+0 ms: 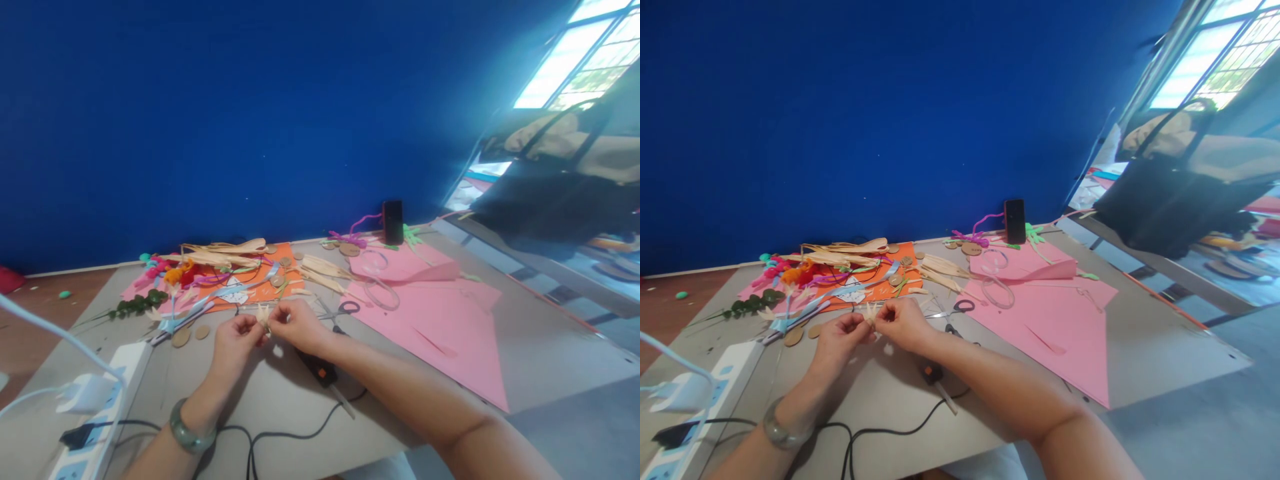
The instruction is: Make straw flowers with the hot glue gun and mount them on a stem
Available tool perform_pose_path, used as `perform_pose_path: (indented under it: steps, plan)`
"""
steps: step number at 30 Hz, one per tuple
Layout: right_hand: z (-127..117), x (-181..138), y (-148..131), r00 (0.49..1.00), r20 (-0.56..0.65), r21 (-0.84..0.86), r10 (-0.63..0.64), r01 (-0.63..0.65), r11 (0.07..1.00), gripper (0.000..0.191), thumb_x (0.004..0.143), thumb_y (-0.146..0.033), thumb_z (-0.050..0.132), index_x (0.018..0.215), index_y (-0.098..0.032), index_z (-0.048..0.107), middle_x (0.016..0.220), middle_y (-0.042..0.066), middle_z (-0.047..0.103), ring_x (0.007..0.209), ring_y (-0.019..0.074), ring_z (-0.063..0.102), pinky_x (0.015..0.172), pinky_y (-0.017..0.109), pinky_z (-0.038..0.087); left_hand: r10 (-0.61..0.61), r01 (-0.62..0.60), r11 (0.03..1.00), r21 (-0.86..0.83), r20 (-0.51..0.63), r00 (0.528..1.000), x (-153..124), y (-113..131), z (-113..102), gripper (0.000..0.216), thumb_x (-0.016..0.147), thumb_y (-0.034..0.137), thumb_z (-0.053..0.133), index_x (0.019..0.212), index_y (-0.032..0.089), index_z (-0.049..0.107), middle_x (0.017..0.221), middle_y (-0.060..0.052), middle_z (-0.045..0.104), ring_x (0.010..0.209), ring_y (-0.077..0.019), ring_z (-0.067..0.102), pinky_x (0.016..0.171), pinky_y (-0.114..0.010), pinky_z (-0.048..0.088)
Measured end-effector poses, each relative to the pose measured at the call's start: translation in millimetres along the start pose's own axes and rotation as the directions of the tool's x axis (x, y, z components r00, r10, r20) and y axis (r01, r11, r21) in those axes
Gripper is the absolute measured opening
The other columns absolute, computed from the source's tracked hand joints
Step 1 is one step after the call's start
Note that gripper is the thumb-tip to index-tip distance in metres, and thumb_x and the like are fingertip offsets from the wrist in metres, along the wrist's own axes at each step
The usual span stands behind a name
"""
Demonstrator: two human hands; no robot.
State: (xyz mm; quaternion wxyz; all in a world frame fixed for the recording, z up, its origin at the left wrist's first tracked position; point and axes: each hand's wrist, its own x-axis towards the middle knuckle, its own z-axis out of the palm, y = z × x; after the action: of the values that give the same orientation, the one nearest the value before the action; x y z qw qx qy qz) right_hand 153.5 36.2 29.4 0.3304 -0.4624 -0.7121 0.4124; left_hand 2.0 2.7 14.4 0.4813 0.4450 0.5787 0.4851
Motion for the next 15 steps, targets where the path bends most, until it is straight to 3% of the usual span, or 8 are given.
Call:
perform_pose_path:
  steps: [15]
  plan:
    - [0.7,0.9,3.5,1.0,-0.006,-0.035,-0.019,0.019,0.999,0.007,0.067,-0.014,0.061,0.06,-0.014,0.063,0.058,-0.001,0.063,0.055,0.01,0.054,0.052,0.019,0.04,-0.052,0.052,0.999,-0.002,-0.012,0.999,-4.0,9.6,3.4,0.025,0.057,0.035,0.074,0.06,0.013,0.064,0.049,-0.004,0.065,0.043,-0.0129,0.055,0.042,-0.021,0.039]
